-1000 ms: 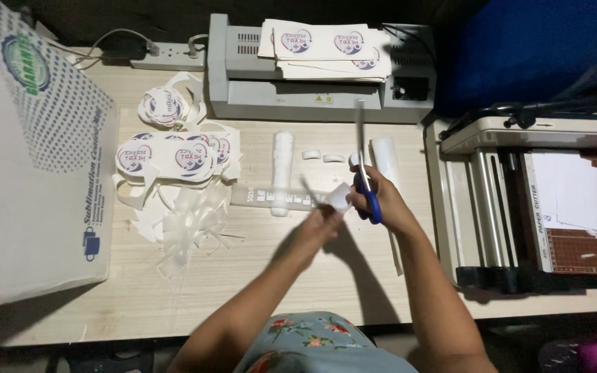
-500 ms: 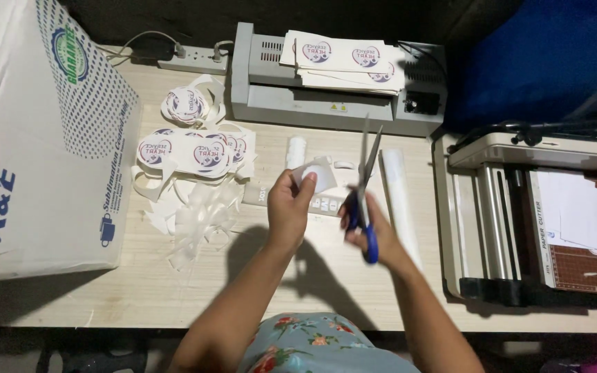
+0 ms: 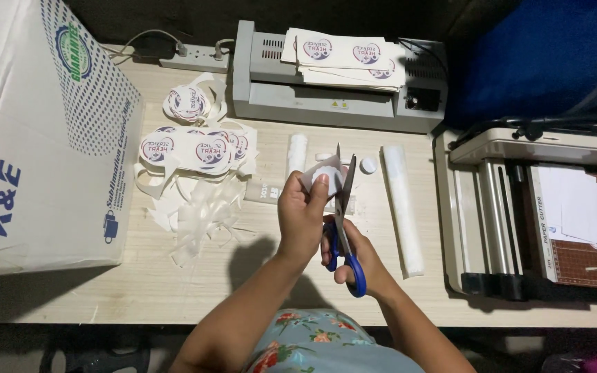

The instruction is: The person uses blue-handled scissors to cut circular stickers from a roll of white material on a wooden table. They repeatedly cut individual stickers and place them on the table next to a pile of previously cut stickers.

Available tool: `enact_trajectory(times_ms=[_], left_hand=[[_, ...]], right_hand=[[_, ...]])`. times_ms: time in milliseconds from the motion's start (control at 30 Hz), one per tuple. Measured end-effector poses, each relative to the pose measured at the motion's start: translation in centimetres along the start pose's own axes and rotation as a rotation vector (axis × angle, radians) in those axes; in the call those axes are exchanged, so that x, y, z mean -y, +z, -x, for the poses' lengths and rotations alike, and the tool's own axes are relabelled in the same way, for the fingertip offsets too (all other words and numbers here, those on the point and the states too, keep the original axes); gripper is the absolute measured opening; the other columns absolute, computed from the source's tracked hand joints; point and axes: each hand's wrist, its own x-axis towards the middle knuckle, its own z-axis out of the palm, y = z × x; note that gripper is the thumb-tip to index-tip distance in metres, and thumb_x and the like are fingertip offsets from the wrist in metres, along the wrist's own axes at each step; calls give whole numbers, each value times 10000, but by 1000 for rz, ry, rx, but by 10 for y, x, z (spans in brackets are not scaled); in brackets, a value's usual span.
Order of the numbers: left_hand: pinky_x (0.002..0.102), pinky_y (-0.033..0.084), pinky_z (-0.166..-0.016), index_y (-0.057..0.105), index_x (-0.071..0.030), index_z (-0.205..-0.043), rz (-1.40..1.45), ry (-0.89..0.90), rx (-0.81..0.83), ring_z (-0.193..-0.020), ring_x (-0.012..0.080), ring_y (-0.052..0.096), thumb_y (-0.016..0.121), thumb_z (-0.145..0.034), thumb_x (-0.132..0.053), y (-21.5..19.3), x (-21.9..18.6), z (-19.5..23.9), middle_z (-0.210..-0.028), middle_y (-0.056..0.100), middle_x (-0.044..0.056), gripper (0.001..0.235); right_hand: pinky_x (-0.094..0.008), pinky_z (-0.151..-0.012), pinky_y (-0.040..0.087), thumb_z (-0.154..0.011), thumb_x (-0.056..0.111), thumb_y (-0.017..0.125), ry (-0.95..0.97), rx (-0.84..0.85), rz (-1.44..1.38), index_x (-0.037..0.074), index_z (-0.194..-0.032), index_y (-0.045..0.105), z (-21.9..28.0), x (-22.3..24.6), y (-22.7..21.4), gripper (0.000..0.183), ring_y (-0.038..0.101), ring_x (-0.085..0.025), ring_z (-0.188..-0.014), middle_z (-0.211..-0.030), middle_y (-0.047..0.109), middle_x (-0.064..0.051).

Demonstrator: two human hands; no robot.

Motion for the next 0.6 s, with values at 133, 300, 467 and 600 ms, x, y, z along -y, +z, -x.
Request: enact_trajectory(times_ms=[133, 300, 467, 600], left_hand=[[220, 575, -783, 576, -28, -1006, 76, 148, 68, -865, 53, 667, 575, -1042, -165, 0, 2, -5, -960, 713, 50, 142], [239, 576, -764, 568, -28, -979, 88, 161, 70, -820, 59, 631, 596, -1065, -170, -5, 15, -7, -911, 679, 59, 169], [250, 580, -748, 546, -40, -940, 78, 152, 85, -797, 56, 609, 606, -1072, -186, -9, 21, -11, -875, 650, 38, 206], [261, 593, -768, 551, -42, -948, 58, 104, 118, -799, 59, 613, 604, -1060, -210, -8, 14, -14, -868, 646, 32, 208]], right_hand=[[-290, -695, 546, -516, 816, 794, 1, -4, -3, 0, -1470, 434, -1, -1, 0, 1306, 640, -139, -809, -914, 599, -36], [-281, -646, 551, -503, 775, 820, 12, -39, -41, -8, -1412, 473, 0, -6, -2, 1249, 616, -126, -737, -876, 582, -26], [-263, -594, 520, -519, 723, 832, 32, -64, -27, -10, -1373, 503, 2, -8, -3, 1173, 600, -115, -697, -837, 570, -19], [-257, -576, 501, -543, 702, 839, 31, -84, -26, -16, -1353, 513, 3, -11, -3, 1131, 595, -112, -684, -824, 570, -21]])
